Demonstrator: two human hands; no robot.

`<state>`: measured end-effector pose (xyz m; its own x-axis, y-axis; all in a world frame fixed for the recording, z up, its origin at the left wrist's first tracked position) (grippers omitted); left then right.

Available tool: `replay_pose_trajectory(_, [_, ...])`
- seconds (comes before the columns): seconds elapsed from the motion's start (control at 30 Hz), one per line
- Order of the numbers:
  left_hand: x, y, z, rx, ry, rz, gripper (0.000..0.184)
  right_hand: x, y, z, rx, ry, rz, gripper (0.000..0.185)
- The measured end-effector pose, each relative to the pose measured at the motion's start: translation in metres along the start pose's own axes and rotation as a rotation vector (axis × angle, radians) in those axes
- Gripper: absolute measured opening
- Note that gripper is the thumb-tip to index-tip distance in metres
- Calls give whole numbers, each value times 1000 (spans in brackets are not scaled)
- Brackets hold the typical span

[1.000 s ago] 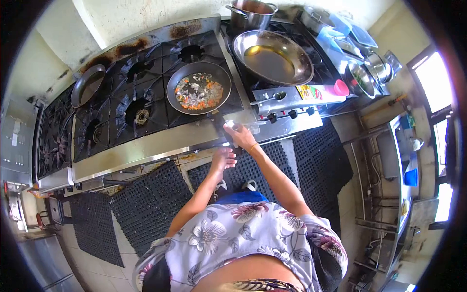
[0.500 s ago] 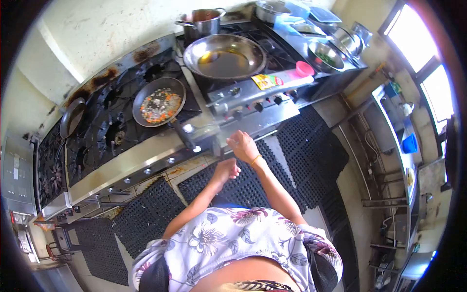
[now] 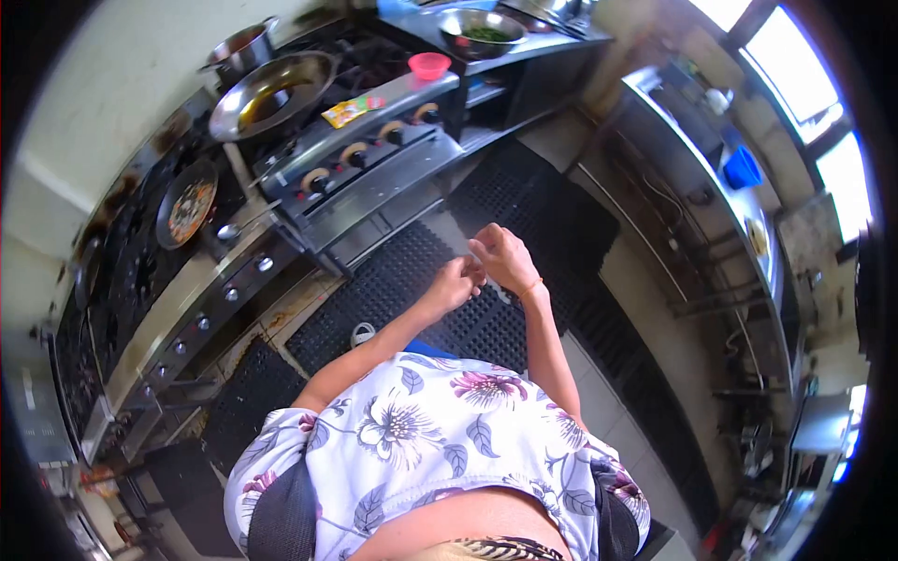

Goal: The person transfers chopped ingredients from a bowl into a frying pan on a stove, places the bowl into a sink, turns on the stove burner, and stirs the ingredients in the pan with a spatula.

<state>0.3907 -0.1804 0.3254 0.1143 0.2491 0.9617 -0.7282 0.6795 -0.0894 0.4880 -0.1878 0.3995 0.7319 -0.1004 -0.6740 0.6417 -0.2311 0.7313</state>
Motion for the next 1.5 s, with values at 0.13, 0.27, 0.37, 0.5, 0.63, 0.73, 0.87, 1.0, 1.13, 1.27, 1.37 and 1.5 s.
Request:
replay_pose_trajectory(0.13, [24,-65,-20,-129,-57,-77,12,41,57,24,69,-102,-30,26])
replay_pose_trajectory(0.27, [50,-130,-36,-255,-78,-183,13,76,111,53,127,-258,-104,27])
replay_pose_trajectory(0.37, [52,-185,-58,-371,-108,-251,14,108,155,77,214,-341,-117,27])
replay_pose_trajectory(0.5, [42,-273,-89,-547,-141,-273,17,162,211,109,297,-442,-156,27])
replay_pose_trajectory(0.63, [31,-373,-126,-757,-119,-375,31,228,275,143,415,-547,-151,28])
replay_pose_trajectory(0.73, [34,-455,-144,-800,-185,-287,21,283,325,174,497,-647,-148,27])
replay_pose_trajectory(0.87, [47,-547,-159,-975,-180,-389,26,336,391,213,596,-714,-80,26])
replay_pose_trajectory(1.0, [44,-626,-174,-1083,-146,-453,27,382,443,247,687,-775,-121,26])
replay_pose_trajectory(1.13, [43,-696,-186,-1115,-136,-435,26,440,478,276,694,-775,-180,23])
replay_pose_trajectory(1.27, [25,-768,-212,-1078,-85,-329,19,504,525,293,658,-757,-181,27])
replay_pose_trajectory(1.37, [20,-828,-226,-1031,-78,-288,18,545,569,303,619,-666,-126,25])
replay_pose_trajectory(1.5, [10,-902,-250,-1003,-45,-268,21,605,628,310,515,-755,-169,25])
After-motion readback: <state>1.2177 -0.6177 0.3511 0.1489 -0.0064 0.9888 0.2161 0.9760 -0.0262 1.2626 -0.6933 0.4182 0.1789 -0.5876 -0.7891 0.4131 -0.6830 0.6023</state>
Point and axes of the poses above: each hand's wrist, its own z-axis away from the middle knuckle, its own y-axis out of the back of the hand, x = y × z, the point moved 7 cm from there along -z, towards the middle knuckle, and after that the axes turned 1 degree about x, right-handed, at the moved point
